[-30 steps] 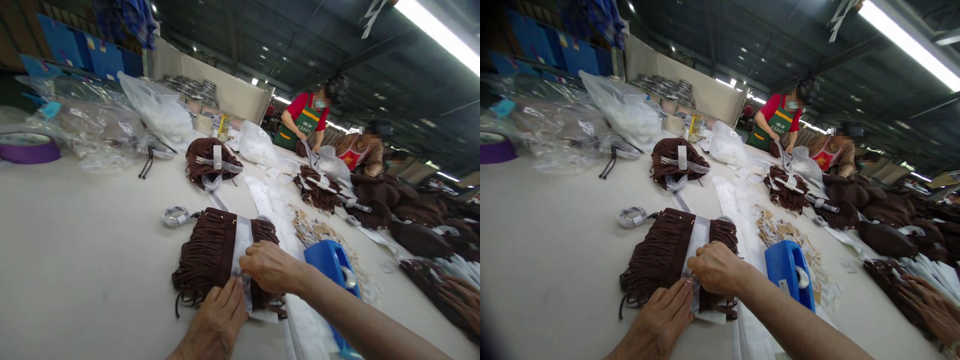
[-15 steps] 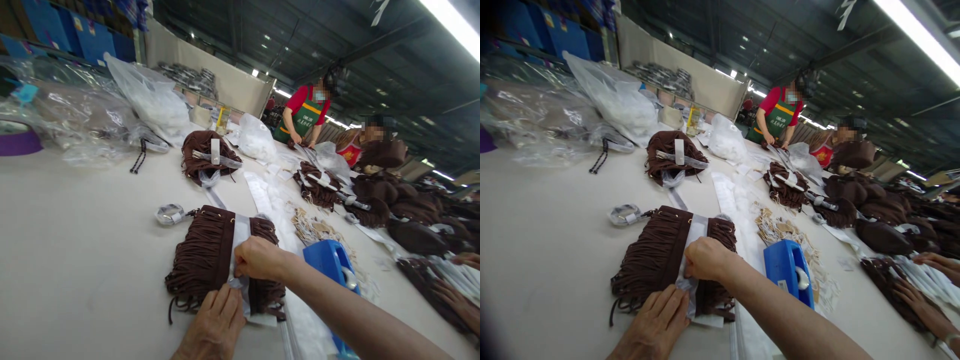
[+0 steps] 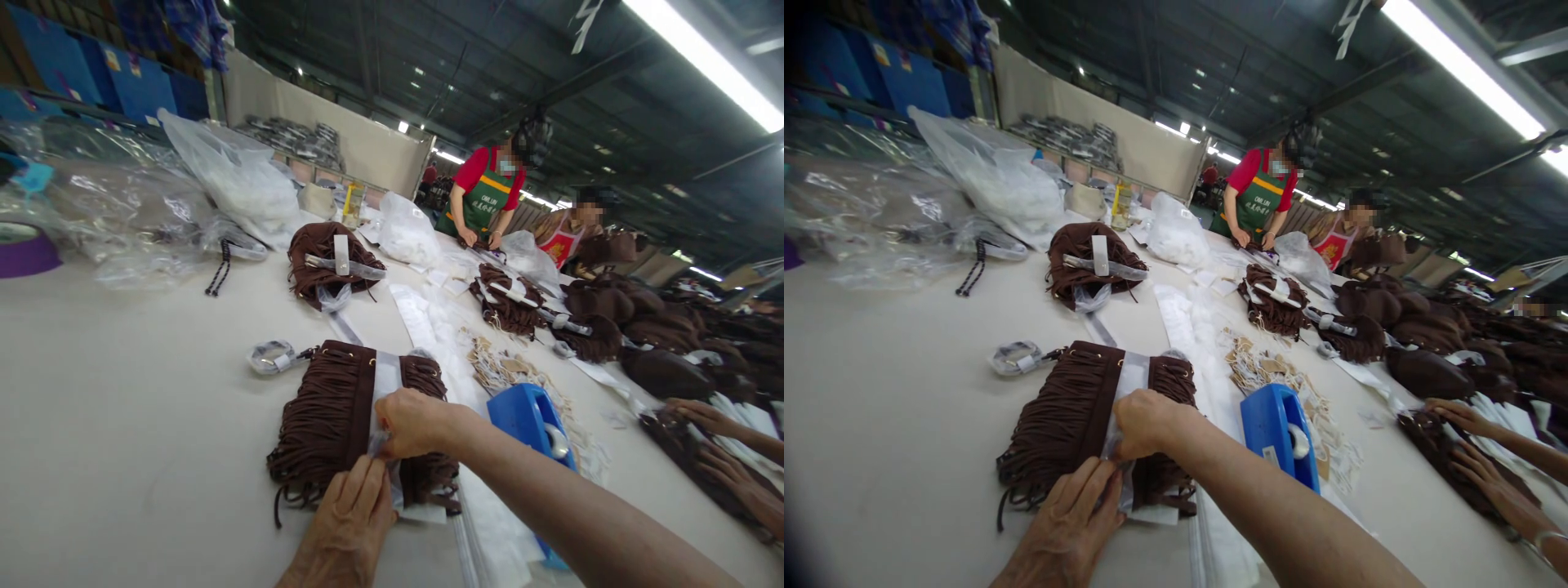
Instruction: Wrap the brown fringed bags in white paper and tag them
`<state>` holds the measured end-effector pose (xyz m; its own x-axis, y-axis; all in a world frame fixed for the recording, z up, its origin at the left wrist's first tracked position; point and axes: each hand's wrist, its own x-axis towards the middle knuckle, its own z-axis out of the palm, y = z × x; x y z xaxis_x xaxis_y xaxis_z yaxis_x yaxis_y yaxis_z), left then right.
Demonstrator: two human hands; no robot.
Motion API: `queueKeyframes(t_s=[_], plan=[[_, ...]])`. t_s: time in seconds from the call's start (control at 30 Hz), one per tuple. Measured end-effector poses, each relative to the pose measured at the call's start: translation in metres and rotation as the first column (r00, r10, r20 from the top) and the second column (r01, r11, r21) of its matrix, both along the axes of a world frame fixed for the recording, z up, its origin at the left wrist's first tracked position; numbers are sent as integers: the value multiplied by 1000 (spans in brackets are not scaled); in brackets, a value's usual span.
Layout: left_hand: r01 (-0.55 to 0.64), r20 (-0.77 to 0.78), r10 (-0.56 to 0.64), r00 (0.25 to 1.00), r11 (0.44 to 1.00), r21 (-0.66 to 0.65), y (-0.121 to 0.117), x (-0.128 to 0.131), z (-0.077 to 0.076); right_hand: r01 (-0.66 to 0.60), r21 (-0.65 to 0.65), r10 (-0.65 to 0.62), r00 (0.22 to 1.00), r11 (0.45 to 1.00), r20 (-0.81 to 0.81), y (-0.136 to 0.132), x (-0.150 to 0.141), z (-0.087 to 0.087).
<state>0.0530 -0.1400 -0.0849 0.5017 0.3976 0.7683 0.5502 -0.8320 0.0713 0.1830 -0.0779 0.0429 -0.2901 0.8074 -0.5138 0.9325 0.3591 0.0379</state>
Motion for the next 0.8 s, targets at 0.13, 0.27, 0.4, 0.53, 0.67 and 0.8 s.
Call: queueKeyframes(t_s=[0.13,0.27,0.4,0.53,0.67,0.8], plan=[[37,-21,-37,999,999,1,3,2,-4,-54,-83,56,998,995,27,7,-1,9],[47,42,-50,998,996,77,7,6,-14,-86,-71,89,995,994,48,7,-3,10],[35,71,-43,997,993,109,8,8,-16,-64,30,63,998,998,26,7,-1,8],[15,79,-26,997,990,137,9,9,-12,-17,65,20,999,998,-46,21,12,-1],[-7,72,-5,997,985,173,12,10,-14,60,77,-51,992,995,-113,43,34,-9],[-34,87,16,996,977,209,15,13,-22,154,207,-125,982,966,-145,33,43,-8]])
